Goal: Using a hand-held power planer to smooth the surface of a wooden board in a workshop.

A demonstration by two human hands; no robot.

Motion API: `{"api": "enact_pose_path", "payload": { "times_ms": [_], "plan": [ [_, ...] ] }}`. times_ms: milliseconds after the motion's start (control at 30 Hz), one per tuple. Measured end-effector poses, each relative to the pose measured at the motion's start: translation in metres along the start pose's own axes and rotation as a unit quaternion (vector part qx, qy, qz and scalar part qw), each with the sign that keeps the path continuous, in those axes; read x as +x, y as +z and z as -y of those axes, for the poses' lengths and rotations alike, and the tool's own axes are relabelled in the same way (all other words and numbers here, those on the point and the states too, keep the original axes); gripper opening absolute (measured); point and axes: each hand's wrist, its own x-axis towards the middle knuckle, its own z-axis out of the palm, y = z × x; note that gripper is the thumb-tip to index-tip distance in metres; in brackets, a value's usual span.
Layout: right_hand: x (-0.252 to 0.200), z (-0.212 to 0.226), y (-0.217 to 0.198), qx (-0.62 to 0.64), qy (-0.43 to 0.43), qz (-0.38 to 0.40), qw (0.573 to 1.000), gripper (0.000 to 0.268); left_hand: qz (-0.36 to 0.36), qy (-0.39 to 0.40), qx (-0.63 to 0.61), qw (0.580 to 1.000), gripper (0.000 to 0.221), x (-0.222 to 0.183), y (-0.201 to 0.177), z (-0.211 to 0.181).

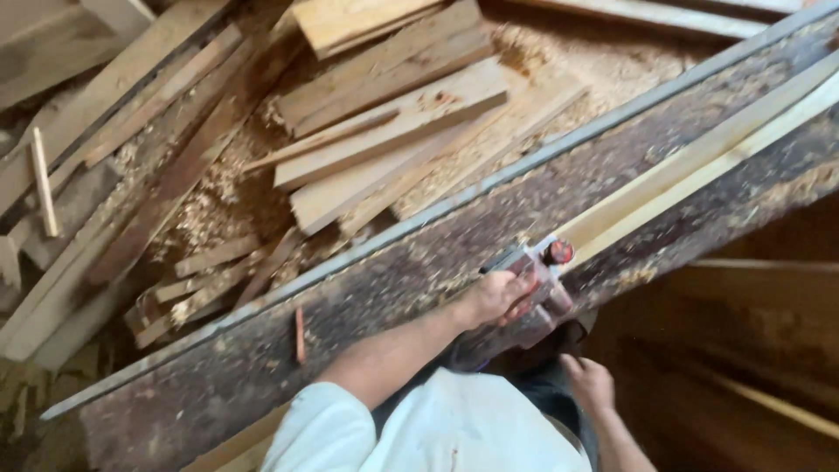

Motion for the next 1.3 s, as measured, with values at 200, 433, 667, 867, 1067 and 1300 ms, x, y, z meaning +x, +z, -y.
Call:
{"api": "enact_pose_path", "payload": {
  "times_ms": [200, 433, 667, 867, 1067, 1300],
  "plan": [
    [-0.151, 0.062, 0.106, 0.057, -0.317, 0.132, 0.937, 0.069, -0.075, -0.057, -0.141, 0.986, 0.050, -0.083, -0.010, 0.053],
    [-0.242, 0.028, 0.225, -0.100, -0.294, 0.146, 0.939, 0.023, -0.127, -0.066, -0.139, 0.980, 0.048, -0.174, -0.043, 0.137],
    [-0.380, -0.049, 0.297, -0.261, -0.218, -0.027, 0.940, 0.020, -0.147, -0.055, -0.028, 0.987, 0.037, -0.313, -0.110, 0.227],
    [-0.467, -0.126, 0.366, -0.286, -0.092, -0.013, 0.954, 0.016, -0.117, -0.049, 0.048, 0.991, 0.050, -0.444, -0.174, 0.268],
    [-0.534, -0.102, 0.408, -0.092, -0.075, -0.035, 0.992, 0.018, -0.103, -0.074, 0.065, 0.990, 0.041, -0.546, -0.227, 0.335],
    [-0.598, -0.025, 0.489, 0.028, -0.177, -0.082, 0.980, 0.038, -0.078, -0.050, 0.111, 0.990, 0.050, -0.697, -0.288, 0.389]
  ]
}}
